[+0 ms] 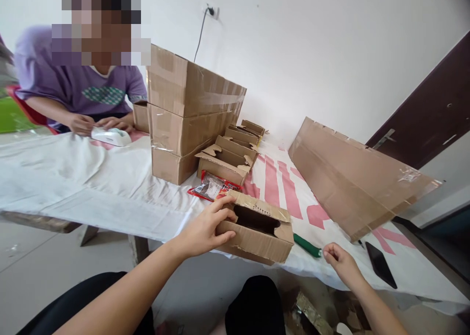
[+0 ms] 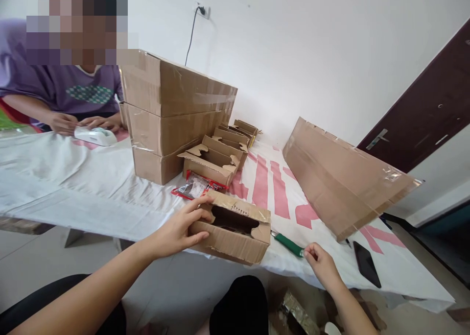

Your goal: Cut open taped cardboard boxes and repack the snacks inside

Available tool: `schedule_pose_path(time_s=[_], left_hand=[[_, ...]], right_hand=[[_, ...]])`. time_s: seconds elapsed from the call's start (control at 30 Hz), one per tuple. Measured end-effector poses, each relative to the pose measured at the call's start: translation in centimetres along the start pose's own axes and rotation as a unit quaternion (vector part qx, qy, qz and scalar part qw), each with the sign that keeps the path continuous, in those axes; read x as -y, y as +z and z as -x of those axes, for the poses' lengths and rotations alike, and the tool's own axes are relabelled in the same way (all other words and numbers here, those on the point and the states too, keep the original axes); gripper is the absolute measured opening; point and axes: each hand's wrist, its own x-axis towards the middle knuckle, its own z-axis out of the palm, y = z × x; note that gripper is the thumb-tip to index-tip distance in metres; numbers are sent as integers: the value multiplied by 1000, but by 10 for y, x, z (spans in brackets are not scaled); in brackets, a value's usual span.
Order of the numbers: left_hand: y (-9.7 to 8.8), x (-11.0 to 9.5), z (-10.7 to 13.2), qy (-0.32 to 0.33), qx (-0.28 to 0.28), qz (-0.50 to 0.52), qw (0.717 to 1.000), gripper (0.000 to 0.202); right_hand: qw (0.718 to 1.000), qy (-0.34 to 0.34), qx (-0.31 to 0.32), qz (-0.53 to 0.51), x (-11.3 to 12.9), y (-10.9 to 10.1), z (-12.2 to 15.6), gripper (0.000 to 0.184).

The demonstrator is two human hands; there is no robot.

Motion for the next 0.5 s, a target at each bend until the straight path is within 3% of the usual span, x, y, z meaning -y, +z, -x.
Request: schedule_pose_path(time_s=[0.1,0.2,0.37,0.5], left_hand=[[0,-1,0,2,-2,0,1000,16],[1,-1,0,1,-1,-2,1000,16],[2,0,1,7,-7,-3,1000,17],[1,-2,1,10,-10,3,1000,18]], right_hand=[[996,66,19,64,-44,13,10,18],[992,93,18,85,-67,20,15,16],[980,139,14,144,-74,11,11,27],[975,132,36,176,-63,7,11,23]])
